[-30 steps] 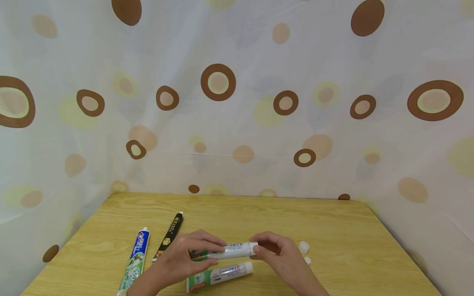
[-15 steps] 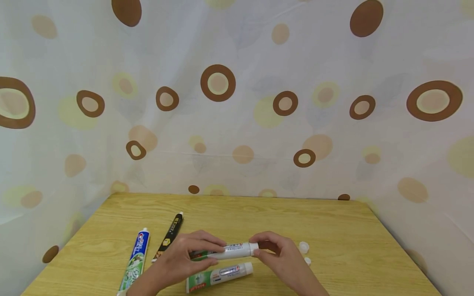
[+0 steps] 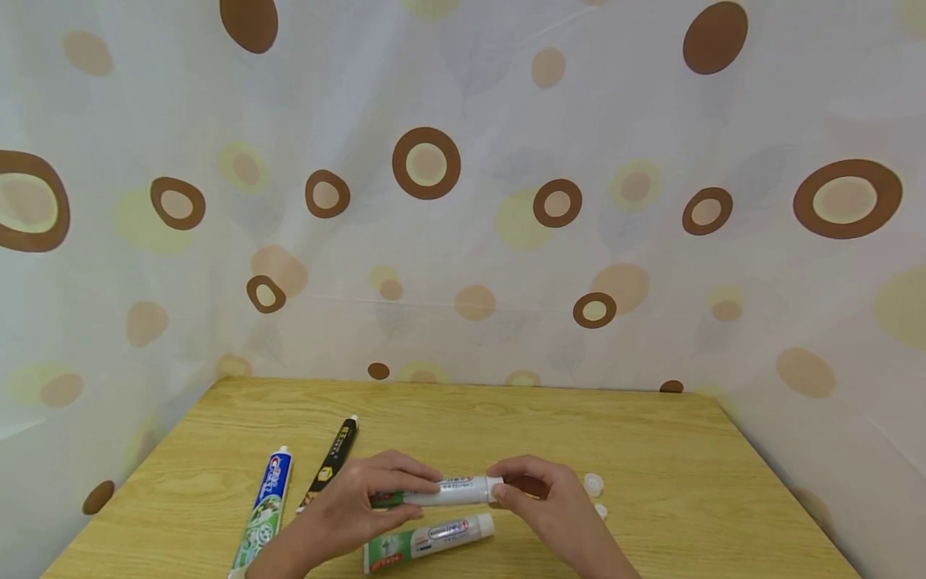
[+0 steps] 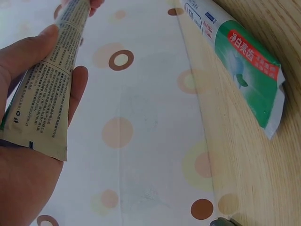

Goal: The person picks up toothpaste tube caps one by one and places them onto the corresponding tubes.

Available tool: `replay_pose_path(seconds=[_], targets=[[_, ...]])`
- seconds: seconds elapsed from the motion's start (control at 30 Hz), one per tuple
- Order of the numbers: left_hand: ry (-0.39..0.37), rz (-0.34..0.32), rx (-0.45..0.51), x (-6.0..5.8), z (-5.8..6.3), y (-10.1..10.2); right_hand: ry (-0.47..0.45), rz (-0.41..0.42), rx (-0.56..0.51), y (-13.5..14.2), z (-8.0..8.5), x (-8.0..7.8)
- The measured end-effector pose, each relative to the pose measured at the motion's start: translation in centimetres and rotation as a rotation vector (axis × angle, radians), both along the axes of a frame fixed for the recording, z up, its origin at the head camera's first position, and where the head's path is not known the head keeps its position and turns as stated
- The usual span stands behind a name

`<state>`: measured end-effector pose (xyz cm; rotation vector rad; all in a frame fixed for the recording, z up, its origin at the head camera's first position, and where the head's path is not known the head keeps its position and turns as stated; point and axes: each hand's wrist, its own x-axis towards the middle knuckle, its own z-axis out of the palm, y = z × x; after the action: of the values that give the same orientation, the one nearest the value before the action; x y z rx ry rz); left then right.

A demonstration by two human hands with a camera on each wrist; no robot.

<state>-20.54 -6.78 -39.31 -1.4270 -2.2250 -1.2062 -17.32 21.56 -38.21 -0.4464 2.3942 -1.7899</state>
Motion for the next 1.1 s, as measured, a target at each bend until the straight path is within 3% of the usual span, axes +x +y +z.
replay_pose_path(seconds=[0.43, 0.77, 1.1], targets=[[-0.004, -0.007, 0.035, 0.24, 0.20, 0.02, 0.087, -0.034, 0.052, -0.19, 0.12, 0.01], [0.069, 0.018, 0.011, 0.14, 0.17, 0.19, 0.016, -0.160, 0.042, -0.58, 0.13, 0.16], [0.133, 0.012, -0.001, 0.12, 0.11, 0.36, -0.002, -0.185, 0.057, -0.71, -0.02, 0.02]])
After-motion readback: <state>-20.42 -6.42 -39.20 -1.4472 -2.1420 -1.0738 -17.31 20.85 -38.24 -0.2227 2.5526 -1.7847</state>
